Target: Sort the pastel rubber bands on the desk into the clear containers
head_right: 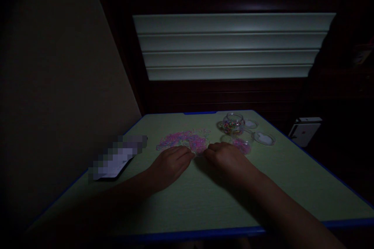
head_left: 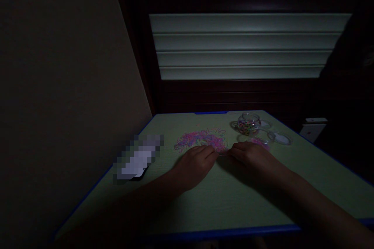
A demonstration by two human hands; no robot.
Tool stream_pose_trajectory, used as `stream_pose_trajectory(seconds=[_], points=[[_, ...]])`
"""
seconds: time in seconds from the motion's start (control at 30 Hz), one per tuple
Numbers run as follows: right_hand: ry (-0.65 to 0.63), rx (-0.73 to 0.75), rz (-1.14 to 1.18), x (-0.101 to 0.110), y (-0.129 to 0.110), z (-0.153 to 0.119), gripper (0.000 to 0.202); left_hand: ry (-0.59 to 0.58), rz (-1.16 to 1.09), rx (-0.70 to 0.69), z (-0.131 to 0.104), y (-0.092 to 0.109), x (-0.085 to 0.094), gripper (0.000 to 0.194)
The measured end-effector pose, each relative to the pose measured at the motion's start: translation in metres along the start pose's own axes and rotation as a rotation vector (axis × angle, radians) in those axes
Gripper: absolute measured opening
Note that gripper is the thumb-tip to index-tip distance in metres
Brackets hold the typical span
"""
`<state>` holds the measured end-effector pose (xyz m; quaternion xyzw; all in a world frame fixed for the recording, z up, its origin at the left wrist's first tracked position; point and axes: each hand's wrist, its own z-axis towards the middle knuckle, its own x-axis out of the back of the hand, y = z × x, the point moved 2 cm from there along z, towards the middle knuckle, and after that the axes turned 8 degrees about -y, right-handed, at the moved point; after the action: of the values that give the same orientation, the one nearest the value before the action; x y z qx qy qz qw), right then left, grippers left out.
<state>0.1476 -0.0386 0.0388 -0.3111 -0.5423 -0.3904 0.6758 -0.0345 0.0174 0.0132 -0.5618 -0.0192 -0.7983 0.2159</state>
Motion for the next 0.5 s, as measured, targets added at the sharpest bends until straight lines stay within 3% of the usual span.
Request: stream_pose_trajectory(seconds=[0.3, 0.5], points=[[0.009, 0.001, -0.033, 0.0025, -0.0012, -0.0002, 0.016, -0.029, 0.003, -0.006, 0.0006, 0.0005, 0.0014, 0.019], [0.028, -0.014, -0.251, 0.0075, 0.0048, 0.0014, 0.016, -0.03, 0.025, 0.006, 0.0009, 0.0005, 0.0019, 0.019]])
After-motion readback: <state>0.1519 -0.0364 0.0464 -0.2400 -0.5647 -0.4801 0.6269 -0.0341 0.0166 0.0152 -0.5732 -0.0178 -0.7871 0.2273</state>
